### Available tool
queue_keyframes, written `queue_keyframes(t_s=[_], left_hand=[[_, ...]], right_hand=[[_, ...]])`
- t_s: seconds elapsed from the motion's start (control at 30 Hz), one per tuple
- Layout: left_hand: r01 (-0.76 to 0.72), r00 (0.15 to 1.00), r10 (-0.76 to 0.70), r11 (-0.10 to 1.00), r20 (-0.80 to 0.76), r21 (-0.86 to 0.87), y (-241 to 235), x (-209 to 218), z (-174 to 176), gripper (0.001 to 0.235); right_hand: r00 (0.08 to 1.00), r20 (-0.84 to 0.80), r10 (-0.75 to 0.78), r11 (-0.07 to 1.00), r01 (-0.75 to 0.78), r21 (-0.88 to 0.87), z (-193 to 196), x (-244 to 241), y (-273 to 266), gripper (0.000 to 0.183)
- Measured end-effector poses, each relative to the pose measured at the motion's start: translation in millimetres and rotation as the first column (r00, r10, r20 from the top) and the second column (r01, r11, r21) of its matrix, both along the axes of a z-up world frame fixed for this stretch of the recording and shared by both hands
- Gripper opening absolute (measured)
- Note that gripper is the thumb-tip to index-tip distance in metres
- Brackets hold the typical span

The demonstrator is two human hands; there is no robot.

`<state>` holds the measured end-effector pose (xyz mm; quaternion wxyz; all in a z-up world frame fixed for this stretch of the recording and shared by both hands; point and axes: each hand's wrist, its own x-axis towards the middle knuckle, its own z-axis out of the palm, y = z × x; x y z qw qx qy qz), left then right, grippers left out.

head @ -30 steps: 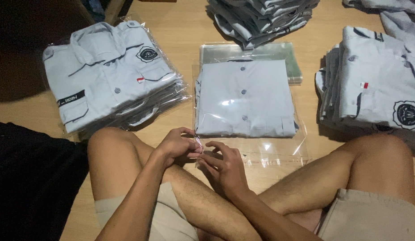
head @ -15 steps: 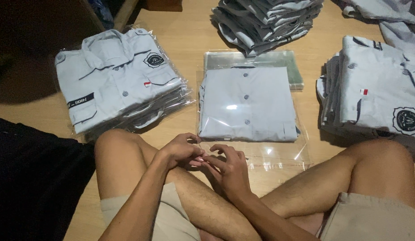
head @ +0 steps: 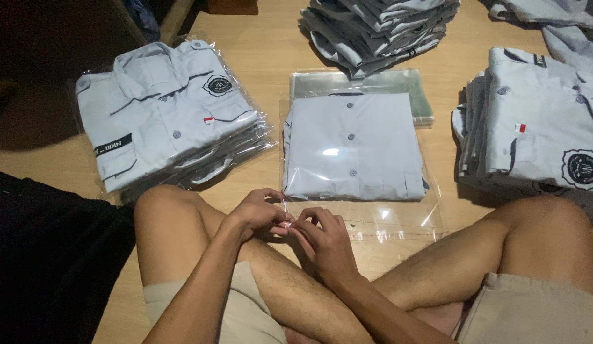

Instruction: The person sits on the floor and places folded white shirts into clear plastic bags. They smooth the shirts inside the bags and seal them, then stack the packaged shirts. The person repeats this process with additional shirts from a nearby pile.

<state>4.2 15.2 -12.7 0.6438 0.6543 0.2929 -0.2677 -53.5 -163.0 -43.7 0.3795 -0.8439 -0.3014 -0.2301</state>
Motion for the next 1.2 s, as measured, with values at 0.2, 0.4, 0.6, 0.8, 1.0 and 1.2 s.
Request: queue_keyframes(t_s=[0.2,0.4,0.6,0.8,1.0,1.2], left_hand=[[0.025,0.998,-0.026,1.0,0.062,0.014,5,2,-13,0.051],[-0.025,1.0,0.025,0.999,0.016,-0.026,-3,0,3,0.048],[0.018,0.999,-0.021,0.997,0.036,0.073,-5,-5,14,0.049],[0.024,0.999,-0.026,0.997,0.025,0.08,-6,-8,30,0.052],[-0.023,1.0,0.025,0.993,0.018,-0.119,6,1,-9,0.084],[0.017,0.999,-0.011,0.984,0.037,-0.176,6,-2,4,0.09]], right_hand=[[1.0,0.024,-0.003,0.996,0.005,-0.094,-8,1,0,0.016],[0.999,0.048,0.015,0.999,-0.013,-0.044,2,-1,0,0.008],[0.986,-0.163,0.048,0.993,-0.064,-0.097,1,-3,1,0.01],[0.994,-0.024,0.107,0.992,-0.108,-0.059,8,-3,-1,0.007],[0.996,-0.063,0.067,0.997,-0.064,0.042,7,-7,2,0.019],[0.994,-0.083,0.069,0.992,-0.059,0.11,12,-8,3,0.018]])
